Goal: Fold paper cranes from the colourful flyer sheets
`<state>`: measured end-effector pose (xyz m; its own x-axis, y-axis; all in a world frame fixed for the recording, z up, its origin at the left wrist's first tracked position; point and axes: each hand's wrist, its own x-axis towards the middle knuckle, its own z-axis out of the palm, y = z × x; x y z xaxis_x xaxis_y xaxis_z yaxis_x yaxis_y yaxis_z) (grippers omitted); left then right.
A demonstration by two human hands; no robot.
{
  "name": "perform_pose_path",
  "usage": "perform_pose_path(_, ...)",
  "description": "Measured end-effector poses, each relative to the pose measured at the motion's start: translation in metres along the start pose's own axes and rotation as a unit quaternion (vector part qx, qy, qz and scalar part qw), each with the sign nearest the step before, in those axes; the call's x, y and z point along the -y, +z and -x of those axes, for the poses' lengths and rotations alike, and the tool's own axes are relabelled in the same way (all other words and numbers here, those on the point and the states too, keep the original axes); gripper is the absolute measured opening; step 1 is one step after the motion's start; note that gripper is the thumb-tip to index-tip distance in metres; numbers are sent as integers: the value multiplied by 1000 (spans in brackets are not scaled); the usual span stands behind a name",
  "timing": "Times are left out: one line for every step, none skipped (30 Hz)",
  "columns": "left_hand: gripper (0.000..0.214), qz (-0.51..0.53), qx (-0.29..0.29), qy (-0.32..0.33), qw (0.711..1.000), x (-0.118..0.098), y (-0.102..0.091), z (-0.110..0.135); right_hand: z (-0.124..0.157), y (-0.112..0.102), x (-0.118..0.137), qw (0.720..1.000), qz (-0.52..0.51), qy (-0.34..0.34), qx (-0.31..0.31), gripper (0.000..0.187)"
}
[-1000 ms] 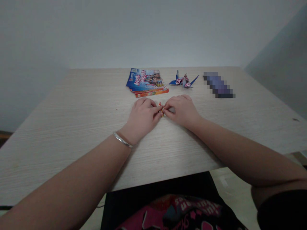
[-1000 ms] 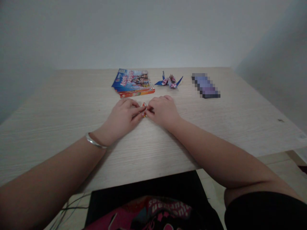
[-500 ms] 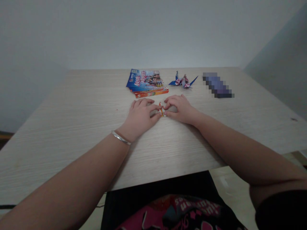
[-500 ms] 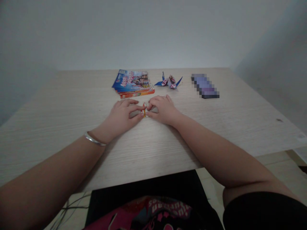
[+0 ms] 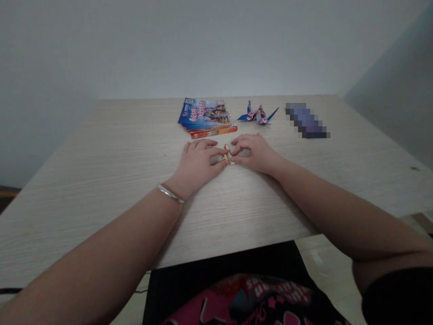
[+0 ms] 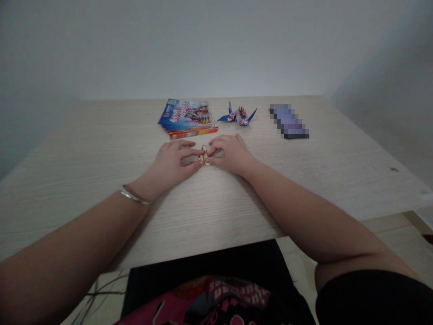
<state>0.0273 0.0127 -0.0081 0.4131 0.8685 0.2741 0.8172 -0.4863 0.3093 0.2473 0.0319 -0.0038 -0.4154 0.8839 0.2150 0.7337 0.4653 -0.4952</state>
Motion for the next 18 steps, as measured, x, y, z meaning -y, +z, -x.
perform_pose_path(34,-2,0,-1,1000,0,0,0,0,0,1,1000,8,2,0,10)
perform_pose_path(36,-6,1,-2,1000,-1,0,-1,1,0,1,1000,20,4,1,12)
perform_pose_path(39,-12,1,-4,1000,-2,-1,-1,1,0,2,999,34,7,1,15)
perform_pose_path(44,-18,2,-9,1000,-3,-1,-1,2,0,3,999,49,10,2,21)
perform_pose_path(50,-23,4,-17,1000,-4,-2,-1,2,0,4,998,62,14,2,27)
perform_pose_path(55,-27,6,-23,999,-4,-2,-1,2,1,4,997,72,18,2,33)
perform_pose_path(58,-30,10,-25,999,-5,-2,-1,3,1,4,997,76,20,2,36)
perform_pose_path(59,-33,12,-23,999,-4,-2,-1,3,1,4,997,77,21,3,38)
perform_pose_path(58,-34,13,-18,999,-4,-2,-1,3,2,4,997,73,19,3,37)
perform_pose_path(55,-33,12,-11,999,-3,-1,-1,3,3,3,998,67,16,2,36)
perform_pose_path(53,-30,8,-5,999,-3,0,-1,3,4,2,998,61,13,-1,35)
perform_pose_path(51,-27,4,-1,1000,-2,0,0,2,5,1,998,57,13,-6,35)
perform_pose_path(51,-24,1,-1,1000,-1,1,0,1,6,0,998,56,14,-11,36)
perform_pose_path(50,-21,-1,-1,1000,0,1,0,1,7,-1,998,56,15,-14,36)
perform_pose_path(49,-18,-3,0,1000,1,2,-1,-1,7,-2,998,57,14,-14,36)
perform_pose_path(48,-12,-5,0,1000,2,2,-1,-2,8,-3,998,58,12,-12,37)
perform_pose_path(47,-4,-8,0,1000,2,1,-1,-3,8,-3,998,57,9,-10,37)
perform_pose_path(45,8,-11,-2,1000,2,0,-2,-4,8,-3,998,54,7,-9,38)
